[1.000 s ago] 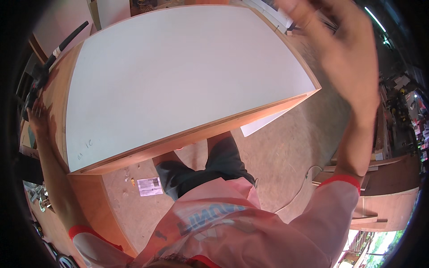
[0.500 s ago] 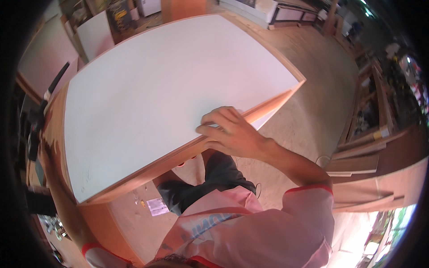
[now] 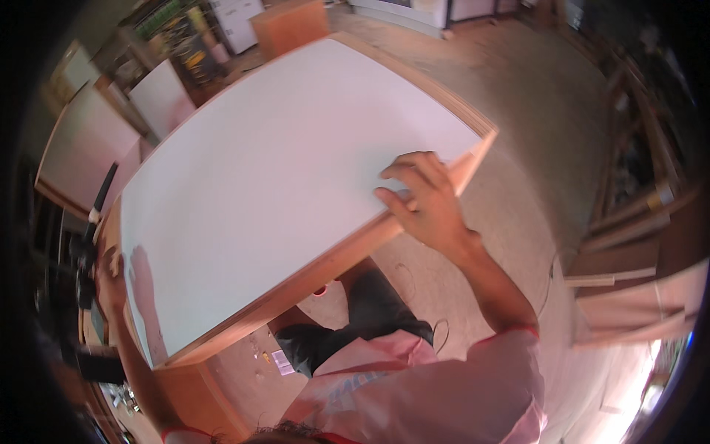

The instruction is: The person uses a cordless drill to fasten screws into a wooden cabinet frame, securing internal dividers and a back panel. They then lift and position a large white panel onto the frame.

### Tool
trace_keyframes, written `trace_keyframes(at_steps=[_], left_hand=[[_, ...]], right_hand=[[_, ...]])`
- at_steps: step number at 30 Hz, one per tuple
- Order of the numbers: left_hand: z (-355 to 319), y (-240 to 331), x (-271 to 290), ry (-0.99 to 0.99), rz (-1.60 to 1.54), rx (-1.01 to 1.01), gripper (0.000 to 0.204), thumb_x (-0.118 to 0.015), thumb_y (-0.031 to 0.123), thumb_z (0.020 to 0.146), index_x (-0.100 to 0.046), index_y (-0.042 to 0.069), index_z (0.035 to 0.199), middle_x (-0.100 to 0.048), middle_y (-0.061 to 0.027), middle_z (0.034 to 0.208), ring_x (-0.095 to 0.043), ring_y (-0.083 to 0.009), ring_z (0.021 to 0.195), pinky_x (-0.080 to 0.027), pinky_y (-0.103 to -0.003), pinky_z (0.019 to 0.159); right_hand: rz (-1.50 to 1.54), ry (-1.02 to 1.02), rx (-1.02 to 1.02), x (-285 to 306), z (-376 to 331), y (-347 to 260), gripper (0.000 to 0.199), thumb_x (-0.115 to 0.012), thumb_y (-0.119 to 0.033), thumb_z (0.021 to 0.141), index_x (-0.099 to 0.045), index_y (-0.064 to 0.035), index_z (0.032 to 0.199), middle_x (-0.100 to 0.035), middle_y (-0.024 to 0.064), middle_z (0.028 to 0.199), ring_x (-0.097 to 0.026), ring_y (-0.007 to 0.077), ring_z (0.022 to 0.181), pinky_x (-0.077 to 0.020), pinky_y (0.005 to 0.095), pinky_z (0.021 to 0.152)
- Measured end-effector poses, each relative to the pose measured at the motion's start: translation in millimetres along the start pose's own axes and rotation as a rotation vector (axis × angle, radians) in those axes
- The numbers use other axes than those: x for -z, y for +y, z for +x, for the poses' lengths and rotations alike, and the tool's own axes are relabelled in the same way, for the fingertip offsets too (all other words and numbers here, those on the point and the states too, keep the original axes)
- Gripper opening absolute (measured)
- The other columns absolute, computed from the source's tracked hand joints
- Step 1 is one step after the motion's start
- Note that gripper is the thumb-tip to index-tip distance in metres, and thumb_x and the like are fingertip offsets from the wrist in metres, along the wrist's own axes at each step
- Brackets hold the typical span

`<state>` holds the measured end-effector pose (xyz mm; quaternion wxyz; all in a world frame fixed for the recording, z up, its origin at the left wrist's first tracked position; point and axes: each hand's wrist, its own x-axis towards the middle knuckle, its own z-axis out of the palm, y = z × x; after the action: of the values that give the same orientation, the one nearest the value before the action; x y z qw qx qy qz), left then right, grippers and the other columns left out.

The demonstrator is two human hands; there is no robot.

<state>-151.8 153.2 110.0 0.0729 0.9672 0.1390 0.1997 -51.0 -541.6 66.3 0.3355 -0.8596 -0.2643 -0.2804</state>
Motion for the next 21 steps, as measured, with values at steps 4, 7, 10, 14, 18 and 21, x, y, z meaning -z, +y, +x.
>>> trace_keyframes(at_steps=[4,7,10,14,18,21], left_hand=[[-6.5,61.4,-33.0,-0.140,-0.023,0.010,0.063,-0.050,0.037,0.107,-0.042,-0.005,0.152,-0.039,-0.0281,0.159,-0.034,-0.0404,0.150,-0.028,-0.045,0.123],[18.6,69.6,-51.0,-0.192,0.073,0.106,0.074,-0.042,0.049,0.107,-0.035,-0.006,0.156,-0.031,-0.0276,0.164,-0.024,-0.0384,0.156,-0.018,-0.045,0.127],[47.6,61.2,-64.0,-0.191,0.074,0.173,0.080,-0.040,0.055,0.105,-0.031,-0.003,0.159,-0.027,-0.0238,0.167,-0.019,-0.0352,0.158,-0.014,-0.047,0.128],[89.3,45.6,-80.4,-0.210,0.163,0.294,0.092,-0.031,0.070,0.101,-0.025,0.001,0.162,-0.022,-0.0179,0.170,-0.015,-0.0302,0.159,-0.009,-0.047,0.129],[122.7,25.9,-92.0,-0.146,0.164,0.367,0.097,-0.033,0.074,0.099,-0.030,-0.002,0.159,-0.025,-0.0217,0.168,-0.020,-0.0352,0.158,-0.015,-0.049,0.128],[142.4,11.4,-96.8,-0.129,0.170,0.370,0.097,-0.034,0.074,0.099,-0.033,-0.004,0.157,-0.028,-0.0235,0.166,-0.022,-0.0378,0.156,-0.018,-0.049,0.127]], right_hand=[[-0.177,-0.316,-0.042,-3.1,53.7,44.3,0.063,-0.061,-0.047,0.101,-0.055,-0.0007,0.143,-0.045,0.0238,0.151,-0.045,0.0424,0.138,-0.0351,0.0496,0.116],[-0.406,-0.511,-0.092,-40.5,102.2,81.3,0.078,-0.044,-0.059,0.105,-0.039,0.0003,0.155,-0.030,0.0268,0.162,-0.027,0.0428,0.151,-0.0198,0.0515,0.125],[-0.420,-0.642,-0.216,-83.6,170.0,119.3,0.085,-0.029,-0.063,0.106,-0.023,0.0007,0.162,-0.015,0.0251,0.169,-0.009,0.0365,0.159,-0.0090,0.0534,0.128],[-0.564,-0.590,-0.353,-135.0,243.1,162.3,0.093,-0.024,-0.071,0.103,-0.022,-0.0009,0.163,-0.014,0.0234,0.171,-0.009,0.0356,0.159,-0.0057,0.0527,0.128],[-0.624,-0.529,-0.496,-174.2,292.5,192.1,0.096,-0.023,-0.075,0.100,-0.018,-0.0024,0.164,-0.013,0.0211,0.171,-0.011,0.0343,0.159,-0.0080,0.0517,0.128],[-0.649,-0.536,-0.538,-192.3,312.0,206.6,0.097,-0.023,-0.074,0.100,-0.015,-0.0025,0.164,-0.013,0.0176,0.172,-0.011,0.0331,0.160,-0.0101,0.0525,0.128]])
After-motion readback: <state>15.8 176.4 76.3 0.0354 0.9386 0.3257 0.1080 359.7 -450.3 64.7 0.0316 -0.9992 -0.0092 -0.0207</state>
